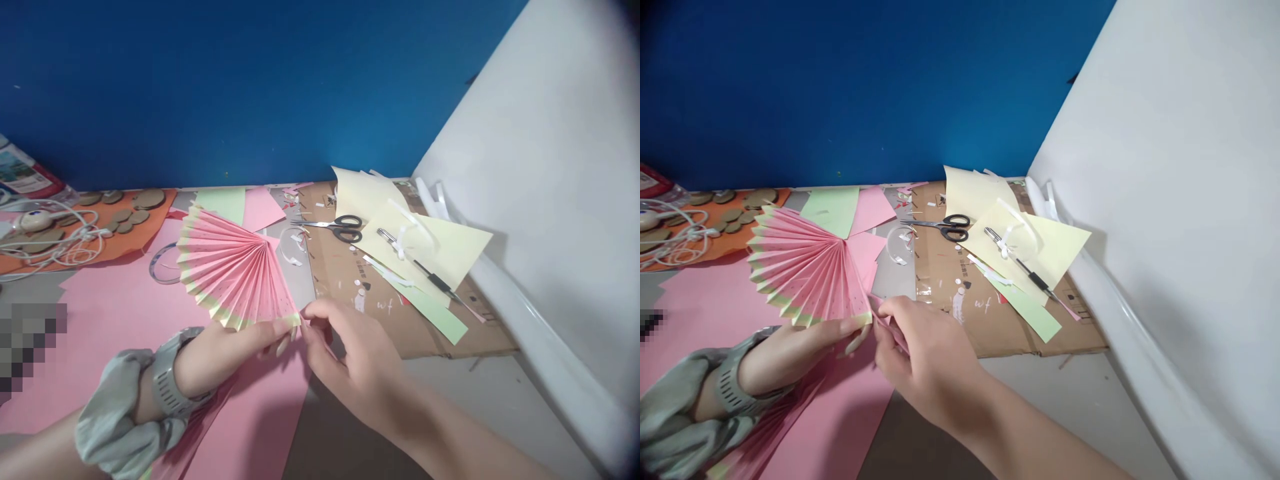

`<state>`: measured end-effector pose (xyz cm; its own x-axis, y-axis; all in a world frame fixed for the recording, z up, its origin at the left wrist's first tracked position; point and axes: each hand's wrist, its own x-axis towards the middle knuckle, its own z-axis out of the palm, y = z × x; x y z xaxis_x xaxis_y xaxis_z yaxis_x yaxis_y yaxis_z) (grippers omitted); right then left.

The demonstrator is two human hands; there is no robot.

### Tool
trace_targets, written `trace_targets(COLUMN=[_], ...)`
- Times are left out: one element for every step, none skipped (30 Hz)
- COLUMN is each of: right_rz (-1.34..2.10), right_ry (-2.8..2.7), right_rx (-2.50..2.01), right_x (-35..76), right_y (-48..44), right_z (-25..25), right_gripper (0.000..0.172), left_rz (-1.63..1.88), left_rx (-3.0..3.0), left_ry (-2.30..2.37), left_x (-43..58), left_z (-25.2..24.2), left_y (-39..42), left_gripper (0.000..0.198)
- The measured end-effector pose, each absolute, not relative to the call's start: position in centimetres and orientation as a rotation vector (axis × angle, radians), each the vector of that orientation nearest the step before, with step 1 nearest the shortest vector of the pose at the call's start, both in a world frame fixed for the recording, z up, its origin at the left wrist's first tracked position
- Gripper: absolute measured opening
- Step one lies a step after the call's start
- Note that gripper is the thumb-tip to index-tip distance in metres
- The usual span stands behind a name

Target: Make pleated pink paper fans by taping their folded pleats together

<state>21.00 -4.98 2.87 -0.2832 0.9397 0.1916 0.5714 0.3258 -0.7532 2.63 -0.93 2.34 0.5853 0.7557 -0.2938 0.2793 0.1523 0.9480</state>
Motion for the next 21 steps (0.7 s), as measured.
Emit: trace_targets(right_rz=[0.754,0.76,0.768,0.779,0.79,0.797,0.794,0.79,0.794,0.812,0.839,0.876,0.917,0.953,0.976,0.981,0.97,0.947,0.922,0.901,0.887], right_ry=[-1.951,-1.934,-1.911,-1.884,-1.857,-1.833,-1.812,-1.796,-1.787,-1.786,-1.79,-1.799,-1.812,-1.829,-1.852,-1.88,-1.913,-1.948,-1.981,-2.004,-2.016], right_rx=[-1.355,-1.386,-1.419,-1.453,-1.487,-1.52,-1.551,-1.573,-1.582,-1.576,-1.56,-1.538,-1.517,-1.504,-1.503,-1.511,-1.521,-1.527,-1.527,-1.523,-1.518], right_x=[21.0,21.1,21.1,21.2,21.3,21.4,21.4,21.5,21.4,21.4,21.3,21.1,20.9,20.8,20.6,20.4,20.3,20.2,20.2,20.1,20.1], right_y=[-4.9,-4.9,-4.8,-4.7,-4.5,-4.4,-4.2,-4.1,-4.1,-4.1,-4.1,-4.2,-4.2,-4.3,-4.4,-4.4,-4.5,-4.5,-4.5,-4.5,-4.5], right_z=[2.8,2.8,2.7,2.6,2.5,2.4,2.3,2.3,2.2,2.1,2.1,2.1,2.2,2.2,2.2,2.3,2.3,2.3,2.2,2.2,2.2], right_gripper=[0.008,0.008,0.009,0.009,0.009,0.01,0.01,0.01,0.009,0.008,0.008,0.007,0.007,0.007,0.007,0.007,0.008,0.008,0.008,0.008,0.009], left_rz=[0.427,0.417,0.393,0.354,0.272,0.175,0.115,0.072,0.129,0.199,0.257,0.288,0.305,0.273,0.255,0.24,0.231,0.234,0.243,0.257,0.271], left_rx=[1.434,1.458,1.495,1.558,1.644,1.731,1.848,1.993,2.15,2.294,2.409,2.488,2.535,2.567,2.594,2.61,2.618,2.619,2.611,2.597,2.574], left_ry=[0.959,0.963,0.955,0.945,0.906,0.861,0.842,0.822,0.824,0.864,0.931,1.017,1.108,1.141,1.161,1.175,1.178,1.176,1.164,1.143,1.121], left_x=[2.7,2.8,2.8,2.9,2.9,3.0,3.1,3.1,3.2,3.3,3.4,3.5,3.5,3.6,3.6,3.6,3.6,3.5,3.5,3.4,3.4], left_z=[2.6,3.0,3.5,4.2,4.8,5.5,6.0,6.4,6.6,6.6,6.4,6.0,5.6,5.1,4.6,4.3,4.0,3.8,3.7,3.8,3.8], left_y=[-0.9,-0.9,-0.9,-1.1,-1.3,-1.6,-1.9,-2.2,-2.5,-2.6,-2.7,-2.6,-2.4,-2.2,-1.9,-1.6,-1.4,-1.2,-1.1,-1.0,-1.0], left_gripper=[0.037,0.037,0.036,0.036,0.031,0.028,0.027,0.027,0.027,0.025,0.023,0.021,0.019,0.017,0.016,0.016,0.016,0.016,0.016,0.015,0.015])
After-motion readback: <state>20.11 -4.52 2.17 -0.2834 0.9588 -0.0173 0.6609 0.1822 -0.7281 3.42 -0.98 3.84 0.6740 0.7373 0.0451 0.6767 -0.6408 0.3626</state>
